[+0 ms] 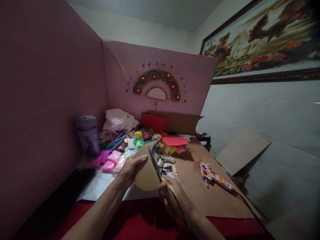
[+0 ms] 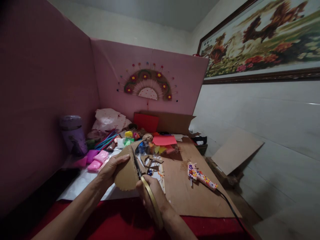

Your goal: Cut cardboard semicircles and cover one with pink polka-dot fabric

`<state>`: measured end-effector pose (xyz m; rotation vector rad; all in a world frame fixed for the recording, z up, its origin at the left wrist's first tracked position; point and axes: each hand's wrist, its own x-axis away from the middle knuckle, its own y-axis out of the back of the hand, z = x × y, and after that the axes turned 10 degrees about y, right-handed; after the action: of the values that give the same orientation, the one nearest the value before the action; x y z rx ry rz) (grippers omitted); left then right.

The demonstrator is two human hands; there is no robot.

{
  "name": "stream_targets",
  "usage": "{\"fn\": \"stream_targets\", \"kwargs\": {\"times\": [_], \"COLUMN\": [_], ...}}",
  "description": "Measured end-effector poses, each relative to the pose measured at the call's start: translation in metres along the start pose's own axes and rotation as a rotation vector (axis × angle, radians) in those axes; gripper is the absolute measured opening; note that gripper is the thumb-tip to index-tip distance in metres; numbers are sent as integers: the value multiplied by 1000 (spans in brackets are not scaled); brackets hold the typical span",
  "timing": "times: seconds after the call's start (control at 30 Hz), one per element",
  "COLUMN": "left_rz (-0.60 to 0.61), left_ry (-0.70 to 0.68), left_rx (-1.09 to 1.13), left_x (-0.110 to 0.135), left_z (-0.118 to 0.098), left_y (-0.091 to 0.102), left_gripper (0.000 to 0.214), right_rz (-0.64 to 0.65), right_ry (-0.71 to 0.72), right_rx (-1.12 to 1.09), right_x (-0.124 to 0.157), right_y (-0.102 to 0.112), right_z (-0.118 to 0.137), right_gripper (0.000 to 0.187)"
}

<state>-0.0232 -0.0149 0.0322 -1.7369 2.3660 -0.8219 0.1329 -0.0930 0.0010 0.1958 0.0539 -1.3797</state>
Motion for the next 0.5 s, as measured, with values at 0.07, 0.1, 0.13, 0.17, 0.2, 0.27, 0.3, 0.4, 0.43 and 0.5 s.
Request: {"fn": "stream_targets", "kwargs": {"times": [0.07,0.1,0.13,0.17,0.2,0.27,0.3,0.4,0.43,0.5], "left_rz": [-7,-10,-10,-10,-10,-11,-13,-21,-22,-21], "left_ry": [3,6,9,10,10,9,7,-5,-8,-14], "left_rx": [-2,-4,-3,0,5,17,21,21,20,21], "left_x": [0,1,1,1,1,1,1,1,1,1], "left_z": [0,0,0,0,0,0,0,-1,-1,-1], "left_y": [-1,-1,-1,-1,-1,0,0,0,0,0], "left_gripper": [32,32,32,32,31,30,30,30,30,30], "right_rz": [-3,-6,-9,-2,13,36,37,4,-1,3], "right_ry": [6,15,23,30,39,72,90,122,127,127], "right_rx": [-14,-12,-6,3,15,45,70,143,152,143], "right_x": [0,0,0,0,1,2,2,3,4,4], "right_y": [0,0,0,1,2,4,5,6,5,3], "right_z": [2,2,2,2,2,2,3,7,9,11], "right_gripper": [53,54,54,55,55,56,57,55,54,53]}}
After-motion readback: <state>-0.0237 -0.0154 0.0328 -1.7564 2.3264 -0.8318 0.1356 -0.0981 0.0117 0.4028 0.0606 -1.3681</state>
